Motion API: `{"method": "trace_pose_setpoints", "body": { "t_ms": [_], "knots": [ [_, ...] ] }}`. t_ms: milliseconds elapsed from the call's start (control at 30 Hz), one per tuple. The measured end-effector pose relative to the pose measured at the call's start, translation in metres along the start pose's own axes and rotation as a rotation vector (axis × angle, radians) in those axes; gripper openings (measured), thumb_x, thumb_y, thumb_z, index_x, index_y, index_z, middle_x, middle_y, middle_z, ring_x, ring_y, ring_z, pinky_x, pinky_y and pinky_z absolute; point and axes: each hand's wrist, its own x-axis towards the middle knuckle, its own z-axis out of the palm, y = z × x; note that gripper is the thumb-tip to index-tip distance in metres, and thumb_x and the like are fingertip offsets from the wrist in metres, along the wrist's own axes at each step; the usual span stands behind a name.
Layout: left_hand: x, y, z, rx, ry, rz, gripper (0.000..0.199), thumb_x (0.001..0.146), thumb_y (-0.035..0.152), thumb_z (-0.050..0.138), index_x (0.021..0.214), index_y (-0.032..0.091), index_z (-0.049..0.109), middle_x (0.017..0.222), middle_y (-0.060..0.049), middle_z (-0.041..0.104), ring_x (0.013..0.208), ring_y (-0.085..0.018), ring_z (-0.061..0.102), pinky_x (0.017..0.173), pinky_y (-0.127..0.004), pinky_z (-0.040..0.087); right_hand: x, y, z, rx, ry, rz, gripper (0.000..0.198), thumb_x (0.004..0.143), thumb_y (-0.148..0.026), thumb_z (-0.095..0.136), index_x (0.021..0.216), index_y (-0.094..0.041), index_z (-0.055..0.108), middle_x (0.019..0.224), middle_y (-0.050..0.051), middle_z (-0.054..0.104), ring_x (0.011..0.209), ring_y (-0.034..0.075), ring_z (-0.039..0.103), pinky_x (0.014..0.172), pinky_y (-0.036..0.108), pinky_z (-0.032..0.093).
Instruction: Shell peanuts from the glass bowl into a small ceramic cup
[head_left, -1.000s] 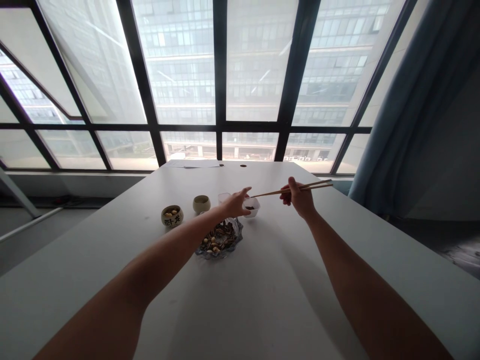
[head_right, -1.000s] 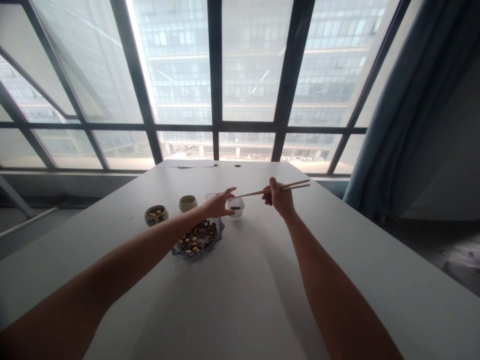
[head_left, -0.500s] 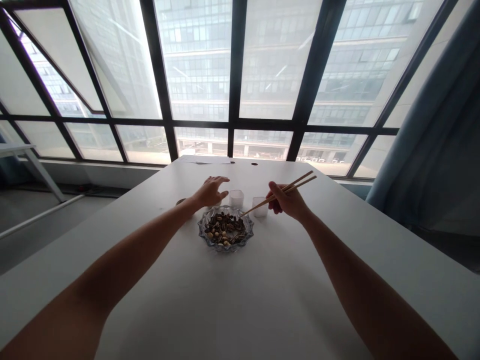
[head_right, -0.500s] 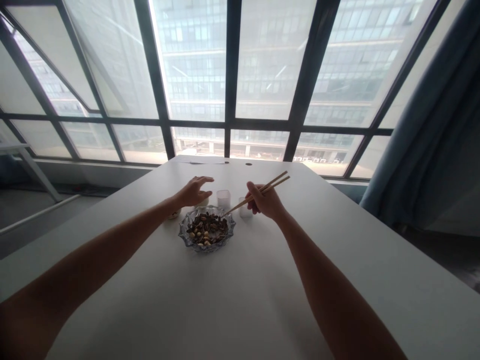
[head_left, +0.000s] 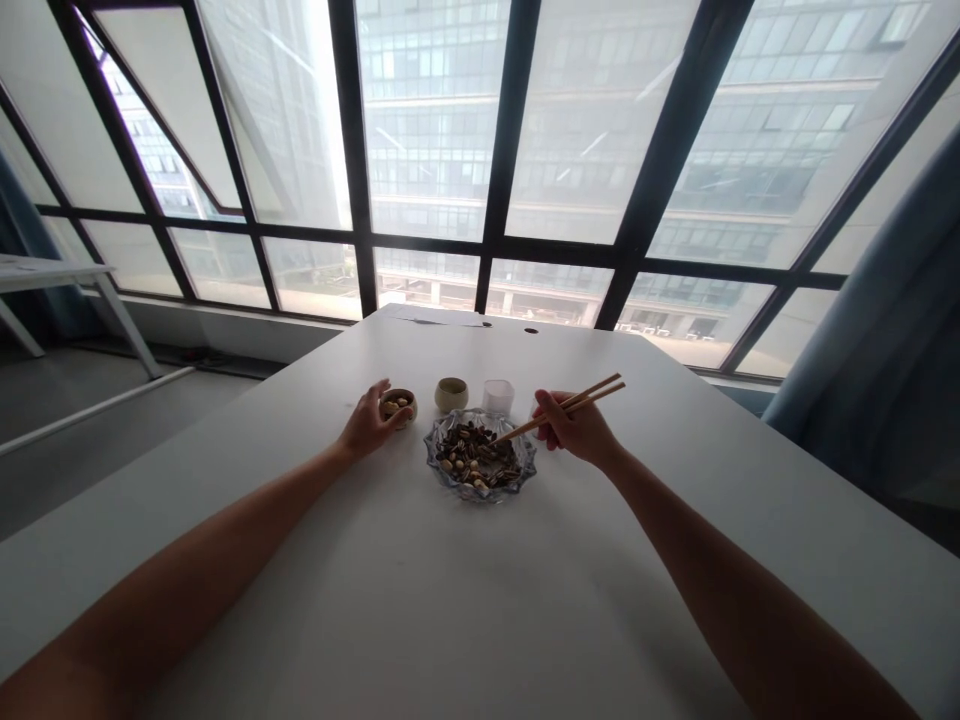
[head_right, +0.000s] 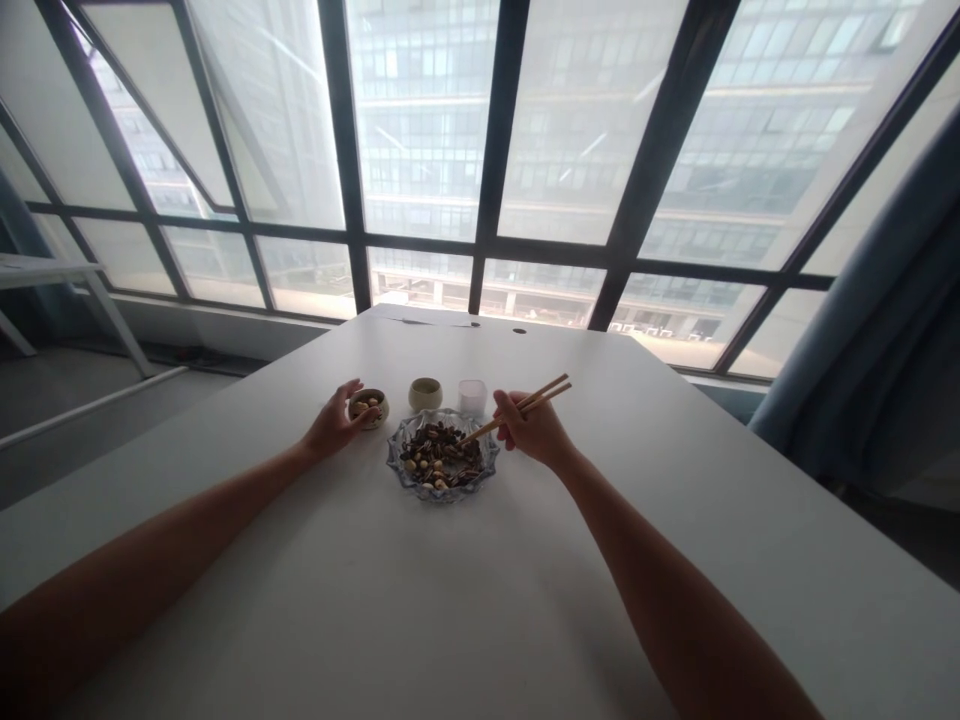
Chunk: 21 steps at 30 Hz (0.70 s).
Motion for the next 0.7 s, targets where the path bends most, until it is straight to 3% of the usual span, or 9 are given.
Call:
{"method": "trace_pose_setpoints", "body": {
  "t_ms": [233, 300, 467, 600, 700],
  "knots": [
    [0.001, 0.001, 0.002, -0.040, -0.051, -0.057, 0.092, 0.074, 0.061, 0.072, 0.145, 0.013, 0.038, 0.142, -0.022, 0.055, 0.128, -0.032, 0.058, 0.109, -0.048, 0.045, 0.015, 0.003, -0.022, 0.279, 0.296, 0.254, 0.050, 0.086, -0.056, 0.066, 0.058, -0.016, 0.060, 0.039, 0.005, 0.058, 0.026, 0.009, 0.045, 0.025, 0.018, 0.033],
    [0.000, 0.001, 0.002, -0.028, -0.042, -0.059, 0.091, 0.074, 0.059, 0.073, 0.145, 0.014, 0.039, 0.141, -0.021, 0.057, 0.128, -0.032, 0.058, 0.109, -0.049, 0.045, 0.015, 0.001, -0.031, 0.225, 0.339, 0.185, 0.050, 0.086, -0.057, 0.065, 0.059, -0.016, 0.061, 0.039, 0.005, 0.058, 0.026, 0.010, 0.045, 0.025, 0.019, 0.033],
    [0.001, -0.005, 0.004, -0.005, -0.054, -0.071, 0.094, 0.073, 0.058, 0.074, 0.147, 0.013, 0.036, 0.138, -0.021, 0.059, 0.126, -0.032, 0.059, 0.108, -0.048, 0.046, 0.008, -0.007, -0.050, -0.169, 0.442, -0.190, 0.054, 0.084, -0.067, 0.063, 0.063, -0.017, 0.063, 0.043, 0.002, 0.059, 0.030, 0.010, 0.050, 0.030, 0.019, 0.038],
    [0.002, -0.007, 0.004, 0.037, -0.068, -0.109, 0.098, 0.072, 0.061, 0.074, 0.148, 0.015, 0.034, 0.137, -0.021, 0.060, 0.125, -0.033, 0.060, 0.108, -0.049, 0.046, 0.007, -0.009, -0.058, -0.345, 0.362, -0.205, 0.060, 0.078, -0.074, 0.063, 0.061, -0.017, 0.064, 0.044, 0.002, 0.060, 0.034, 0.010, 0.053, 0.034, 0.020, 0.041],
    [0.002, -0.007, 0.004, 0.043, -0.079, -0.121, 0.098, 0.072, 0.062, 0.073, 0.148, 0.013, 0.034, 0.137, -0.022, 0.059, 0.125, -0.034, 0.060, 0.109, -0.049, 0.045, 0.008, -0.014, -0.055, -0.323, 0.391, -0.216, 0.064, 0.078, -0.078, 0.059, 0.062, -0.017, 0.065, 0.047, 0.003, 0.062, 0.035, 0.011, 0.054, 0.036, 0.021, 0.041]
  ]
}}
